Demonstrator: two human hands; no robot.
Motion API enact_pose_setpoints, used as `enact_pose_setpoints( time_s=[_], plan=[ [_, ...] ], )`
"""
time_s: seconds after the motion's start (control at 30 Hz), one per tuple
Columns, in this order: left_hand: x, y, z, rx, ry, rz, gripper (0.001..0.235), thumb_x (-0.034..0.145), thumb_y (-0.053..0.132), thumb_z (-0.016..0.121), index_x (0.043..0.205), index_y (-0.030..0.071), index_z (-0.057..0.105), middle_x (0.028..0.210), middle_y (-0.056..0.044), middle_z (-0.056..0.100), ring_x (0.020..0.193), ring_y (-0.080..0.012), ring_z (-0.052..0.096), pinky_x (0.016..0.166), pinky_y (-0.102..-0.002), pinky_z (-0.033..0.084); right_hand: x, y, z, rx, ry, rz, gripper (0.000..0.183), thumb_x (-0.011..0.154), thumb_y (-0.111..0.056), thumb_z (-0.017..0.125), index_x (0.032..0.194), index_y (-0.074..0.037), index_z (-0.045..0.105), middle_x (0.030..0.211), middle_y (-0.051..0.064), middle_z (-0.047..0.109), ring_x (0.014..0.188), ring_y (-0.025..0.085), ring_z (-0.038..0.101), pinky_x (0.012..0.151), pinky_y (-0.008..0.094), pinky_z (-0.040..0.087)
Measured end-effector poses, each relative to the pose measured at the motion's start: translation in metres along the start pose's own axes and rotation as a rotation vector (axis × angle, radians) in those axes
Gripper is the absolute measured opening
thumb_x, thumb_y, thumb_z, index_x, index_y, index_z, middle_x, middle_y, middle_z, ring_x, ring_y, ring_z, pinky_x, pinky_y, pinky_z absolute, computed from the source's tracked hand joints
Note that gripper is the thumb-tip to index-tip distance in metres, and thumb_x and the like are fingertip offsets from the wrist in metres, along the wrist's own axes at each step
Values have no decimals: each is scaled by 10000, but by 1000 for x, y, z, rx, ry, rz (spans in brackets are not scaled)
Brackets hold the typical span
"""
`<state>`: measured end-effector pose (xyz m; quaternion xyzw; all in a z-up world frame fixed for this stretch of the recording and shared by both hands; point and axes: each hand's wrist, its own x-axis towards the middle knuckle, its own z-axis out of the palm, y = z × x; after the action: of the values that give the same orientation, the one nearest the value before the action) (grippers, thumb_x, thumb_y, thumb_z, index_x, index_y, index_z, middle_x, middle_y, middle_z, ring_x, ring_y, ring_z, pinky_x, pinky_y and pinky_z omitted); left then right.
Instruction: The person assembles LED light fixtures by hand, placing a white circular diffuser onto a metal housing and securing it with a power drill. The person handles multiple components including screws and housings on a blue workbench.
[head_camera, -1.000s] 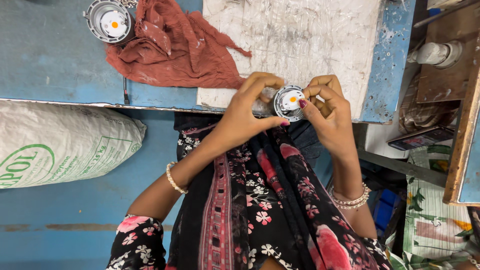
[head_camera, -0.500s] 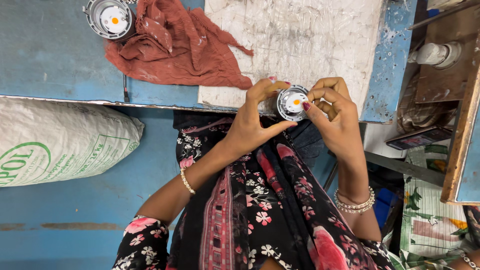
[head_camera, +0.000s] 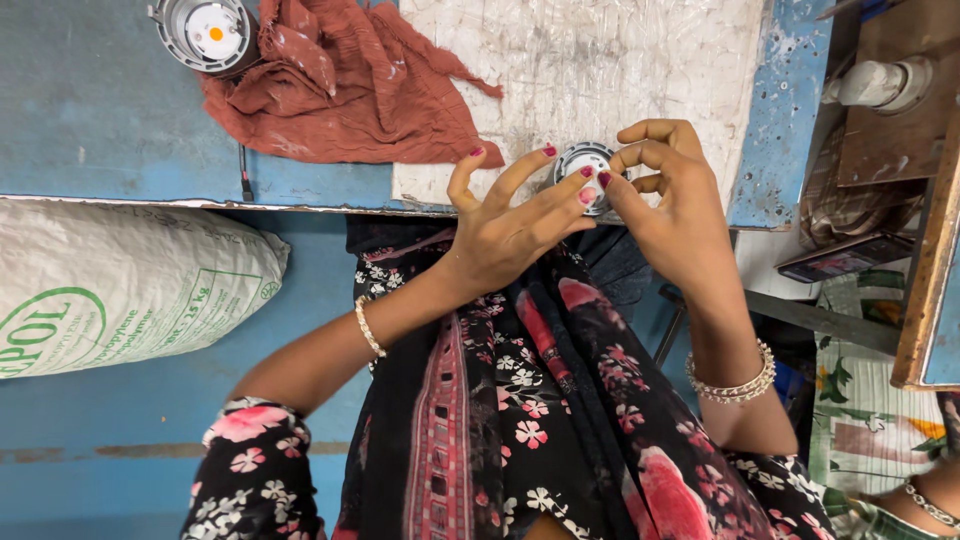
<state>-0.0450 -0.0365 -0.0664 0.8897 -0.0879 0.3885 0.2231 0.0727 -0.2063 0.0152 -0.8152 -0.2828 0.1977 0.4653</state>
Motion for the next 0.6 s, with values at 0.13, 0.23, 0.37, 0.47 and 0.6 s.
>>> enact_pose_setpoints(
  time_s=[0.13, 0.23, 0.37, 0.47, 0.6],
  plan=[
    [4, -8, -4, 36, -39, 80, 629, 1036, 386, 778, 1523, 225, 414, 1425, 69, 655, 1384, -195, 527, 1155, -534, 206, 2, -6, 3, -40, 37, 27, 122, 948, -53, 682, 1019, 45, 685, 1339, 138, 571, 1083, 190, 649, 850, 291, 576],
    [7, -9, -6, 52, -70, 102, 656, 1050, 387, 766, 1559, 220, 387, 1451, 59, 650, 1394, -197, 531, 1154, -519, 208, 3, -9, 4, -84, 47, 23, 126, 942, -56, 690, 1011, 49, 691, 1341, 154, 578, 1059, 209, 667, 835, 309, 588],
    [10, -8, -12, 44, -114, 98, 691, 1049, 378, 759, 1575, 189, 352, 1465, 35, 639, 1414, -202, 525, 1170, -529, 196, 4, -14, 6, -138, 62, 17, 118, 942, -43, 679, 1004, 56, 689, 1357, 168, 588, 1079, 235, 688, 873, 323, 602],
    [14, -8, -18, 45, -166, 114, 683, 1065, 369, 744, 1560, 131, 337, 1470, 14, 632, 1430, -192, 523, 1181, -534, 190, 5, -21, 7, -157, 74, 27, 119, 931, -36, 683, 1000, 59, 698, 1362, 182, 602, 1043, 250, 710, 856, 324, 604],
    [20, -9, -22, 96, -233, 161, 650, 1116, 382, 731, 1576, 80, 386, 1427, -11, 658, 1420, -173, 522, 1192, -559, 205, 3, -30, 10, -176, 97, 64, 125, 910, -20, 688, 999, 68, 701, 1343, 195, 640, 963, 263, 746, 808, 325, 598]
  ],
)
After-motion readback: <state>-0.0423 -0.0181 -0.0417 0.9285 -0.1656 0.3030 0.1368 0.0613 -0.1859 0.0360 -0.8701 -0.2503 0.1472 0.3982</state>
